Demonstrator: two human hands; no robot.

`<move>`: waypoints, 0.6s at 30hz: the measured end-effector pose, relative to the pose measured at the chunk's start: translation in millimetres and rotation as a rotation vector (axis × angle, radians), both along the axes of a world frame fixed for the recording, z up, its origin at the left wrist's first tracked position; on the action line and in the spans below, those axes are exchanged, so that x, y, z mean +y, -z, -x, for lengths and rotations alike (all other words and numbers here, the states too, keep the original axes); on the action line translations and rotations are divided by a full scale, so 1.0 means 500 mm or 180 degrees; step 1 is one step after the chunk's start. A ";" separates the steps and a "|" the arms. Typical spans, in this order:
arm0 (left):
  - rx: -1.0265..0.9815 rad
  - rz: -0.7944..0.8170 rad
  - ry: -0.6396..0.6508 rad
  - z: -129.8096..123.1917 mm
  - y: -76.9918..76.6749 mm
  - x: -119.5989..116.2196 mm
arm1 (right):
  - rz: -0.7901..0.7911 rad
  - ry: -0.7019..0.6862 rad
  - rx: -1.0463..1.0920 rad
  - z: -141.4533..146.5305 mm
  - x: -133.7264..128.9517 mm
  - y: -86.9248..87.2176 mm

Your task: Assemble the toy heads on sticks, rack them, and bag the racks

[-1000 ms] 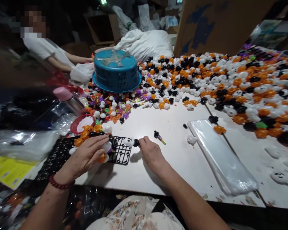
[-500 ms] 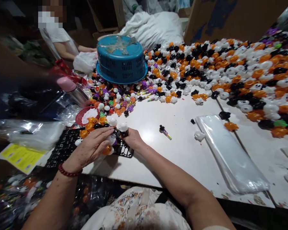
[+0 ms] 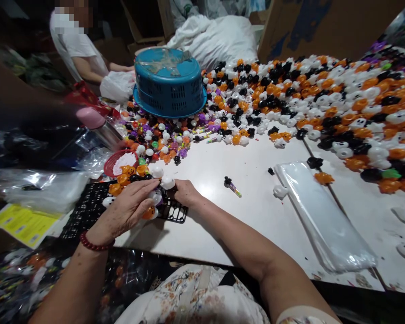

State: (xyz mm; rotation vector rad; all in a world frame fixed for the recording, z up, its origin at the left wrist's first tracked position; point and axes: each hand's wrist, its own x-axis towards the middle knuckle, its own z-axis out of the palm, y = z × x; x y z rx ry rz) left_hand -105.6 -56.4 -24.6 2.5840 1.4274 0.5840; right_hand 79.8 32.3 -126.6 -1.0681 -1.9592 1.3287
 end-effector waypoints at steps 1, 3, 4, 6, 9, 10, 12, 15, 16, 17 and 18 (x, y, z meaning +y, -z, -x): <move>0.0003 0.0003 -0.0008 0.001 0.001 0.000 | 0.0022 -0.0045 0.0014 0.001 0.002 0.001; 0.0002 0.0020 -0.0014 0.003 0.002 0.000 | 0.0114 -0.0108 0.0002 0.003 0.005 0.004; -0.0001 0.0030 -0.0015 0.004 0.002 0.000 | 0.0174 -0.0107 0.0010 0.004 0.006 0.006; -0.0003 0.0042 -0.0016 0.006 0.003 0.000 | 0.0229 -0.0059 0.0047 0.005 0.006 0.008; -0.0016 0.0037 -0.0028 0.007 0.004 0.000 | 0.0157 -0.0024 0.0041 0.007 0.005 0.010; -0.0028 0.0036 -0.0032 0.007 0.004 0.000 | 0.0116 -0.0048 0.0008 0.008 0.005 0.009; -0.0056 0.0051 -0.0043 0.007 0.003 0.000 | 0.0025 -0.0119 -0.0048 0.008 0.007 0.008; -0.0083 0.0094 -0.0074 0.008 0.001 0.000 | -0.0191 -0.0235 -0.0138 0.007 0.014 0.006; -0.0087 0.0110 -0.0084 0.009 0.000 0.000 | -0.0234 -0.0262 -0.0174 0.007 0.017 0.005; -0.0096 0.0120 -0.0093 0.009 -0.001 0.000 | -0.0244 -0.0282 -0.0211 0.006 0.020 0.003; -0.0104 0.0124 -0.0100 0.010 -0.002 -0.001 | -0.0228 -0.0308 -0.0239 0.006 0.022 0.001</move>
